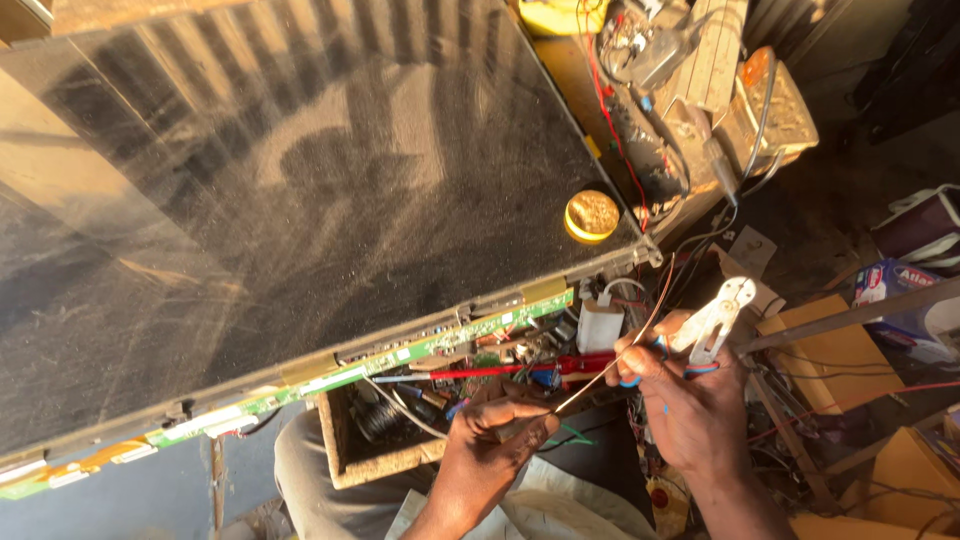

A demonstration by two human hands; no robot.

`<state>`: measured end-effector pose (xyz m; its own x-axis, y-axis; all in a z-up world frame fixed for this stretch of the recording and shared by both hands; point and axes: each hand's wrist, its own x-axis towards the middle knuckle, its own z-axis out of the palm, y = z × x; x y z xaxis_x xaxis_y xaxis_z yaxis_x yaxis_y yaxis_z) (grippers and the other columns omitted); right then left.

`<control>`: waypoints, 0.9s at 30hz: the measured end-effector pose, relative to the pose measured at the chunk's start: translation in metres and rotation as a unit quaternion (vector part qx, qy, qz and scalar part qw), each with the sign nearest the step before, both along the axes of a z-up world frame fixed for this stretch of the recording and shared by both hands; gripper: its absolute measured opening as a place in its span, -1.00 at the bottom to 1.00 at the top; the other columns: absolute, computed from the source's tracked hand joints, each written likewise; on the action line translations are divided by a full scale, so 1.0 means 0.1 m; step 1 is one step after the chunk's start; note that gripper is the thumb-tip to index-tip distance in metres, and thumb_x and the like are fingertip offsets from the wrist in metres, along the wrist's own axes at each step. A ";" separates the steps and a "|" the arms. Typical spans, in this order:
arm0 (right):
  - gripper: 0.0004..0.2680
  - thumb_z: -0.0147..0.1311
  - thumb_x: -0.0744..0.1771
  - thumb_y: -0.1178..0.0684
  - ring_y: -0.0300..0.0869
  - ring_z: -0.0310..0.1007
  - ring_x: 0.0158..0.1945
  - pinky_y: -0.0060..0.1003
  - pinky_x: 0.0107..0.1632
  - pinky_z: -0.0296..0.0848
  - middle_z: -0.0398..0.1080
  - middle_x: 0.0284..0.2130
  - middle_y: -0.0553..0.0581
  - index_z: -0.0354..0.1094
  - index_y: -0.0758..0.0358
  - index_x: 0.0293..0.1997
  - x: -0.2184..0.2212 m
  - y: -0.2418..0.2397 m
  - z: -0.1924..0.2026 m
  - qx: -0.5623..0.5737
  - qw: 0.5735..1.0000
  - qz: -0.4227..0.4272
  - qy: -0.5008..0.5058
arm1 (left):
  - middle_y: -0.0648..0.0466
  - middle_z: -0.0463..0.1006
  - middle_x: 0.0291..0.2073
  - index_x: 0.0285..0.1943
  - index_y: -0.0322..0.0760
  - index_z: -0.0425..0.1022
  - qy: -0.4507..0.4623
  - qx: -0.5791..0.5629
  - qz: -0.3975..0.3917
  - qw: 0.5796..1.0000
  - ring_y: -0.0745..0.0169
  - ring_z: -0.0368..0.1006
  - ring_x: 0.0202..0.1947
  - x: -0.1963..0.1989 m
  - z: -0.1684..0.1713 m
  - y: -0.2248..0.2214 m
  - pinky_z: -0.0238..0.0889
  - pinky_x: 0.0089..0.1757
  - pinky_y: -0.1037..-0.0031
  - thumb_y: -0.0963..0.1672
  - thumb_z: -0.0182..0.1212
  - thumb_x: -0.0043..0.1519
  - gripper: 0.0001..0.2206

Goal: The person repairs a television by stripping wires, twisting them together, and soldering connections on the circuit board. They use pliers and a soldering iron to join wires and secure components on the board.

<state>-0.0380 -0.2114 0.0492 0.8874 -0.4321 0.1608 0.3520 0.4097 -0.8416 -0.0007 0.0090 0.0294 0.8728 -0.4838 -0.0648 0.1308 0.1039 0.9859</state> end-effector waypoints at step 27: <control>-0.80 0.13 0.34 0.41 -0.17 0.46 -0.32 -0.08 -0.23 0.53 0.50 -0.26 0.32 0.30 0.31 -0.02 -0.03 -0.13 -0.07 -0.019 0.994 -0.041 0.097 | 0.06 0.60 -0.12 -0.11 -0.33 0.62 -0.125 -0.032 -0.115 0.985 0.30 0.58 -0.04 0.03 0.04 -0.10 0.52 0.01 0.48 -0.35 0.29 0.19 -0.82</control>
